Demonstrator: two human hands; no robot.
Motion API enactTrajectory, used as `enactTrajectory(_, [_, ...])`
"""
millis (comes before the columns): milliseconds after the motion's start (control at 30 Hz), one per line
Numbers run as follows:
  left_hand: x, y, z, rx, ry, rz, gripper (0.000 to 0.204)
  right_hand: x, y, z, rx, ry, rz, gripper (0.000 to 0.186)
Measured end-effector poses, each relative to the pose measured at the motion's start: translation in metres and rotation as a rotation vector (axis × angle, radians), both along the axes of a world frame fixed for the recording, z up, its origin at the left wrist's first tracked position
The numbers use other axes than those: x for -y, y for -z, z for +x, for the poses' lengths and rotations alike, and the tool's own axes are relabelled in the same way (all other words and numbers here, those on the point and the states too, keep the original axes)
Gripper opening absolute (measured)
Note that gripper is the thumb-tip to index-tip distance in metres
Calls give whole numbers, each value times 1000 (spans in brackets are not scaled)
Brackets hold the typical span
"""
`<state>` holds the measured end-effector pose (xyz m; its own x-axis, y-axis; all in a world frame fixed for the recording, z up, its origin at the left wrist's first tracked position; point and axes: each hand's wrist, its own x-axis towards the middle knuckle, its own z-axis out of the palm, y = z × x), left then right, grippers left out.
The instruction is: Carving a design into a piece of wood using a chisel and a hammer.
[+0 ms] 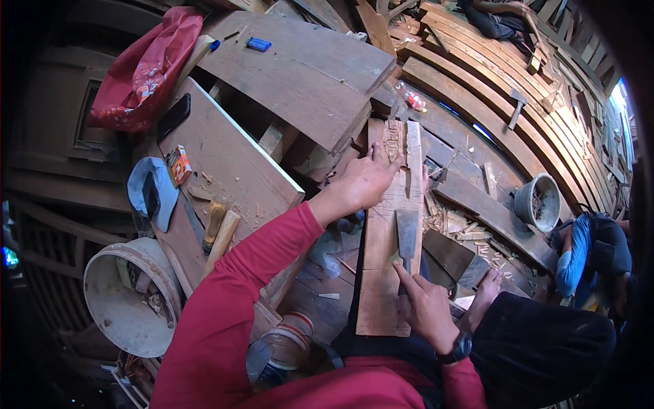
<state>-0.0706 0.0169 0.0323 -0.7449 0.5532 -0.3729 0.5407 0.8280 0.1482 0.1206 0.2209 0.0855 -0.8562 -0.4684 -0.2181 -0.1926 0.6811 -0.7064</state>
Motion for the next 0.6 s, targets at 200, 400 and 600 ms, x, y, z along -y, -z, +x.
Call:
enactTrajectory(200, [-1,-1,-2,26,-10,21,90,4,5,0,25,-8,49,66])
enactTrajectory(400, [2,0,-1,-20,13,62,90,3,-4,-3,-4,33,-77,67])
enactTrajectory(600, [5,3,0,-53,42,61,93,2,-5,-2,-29,40,-76,67])
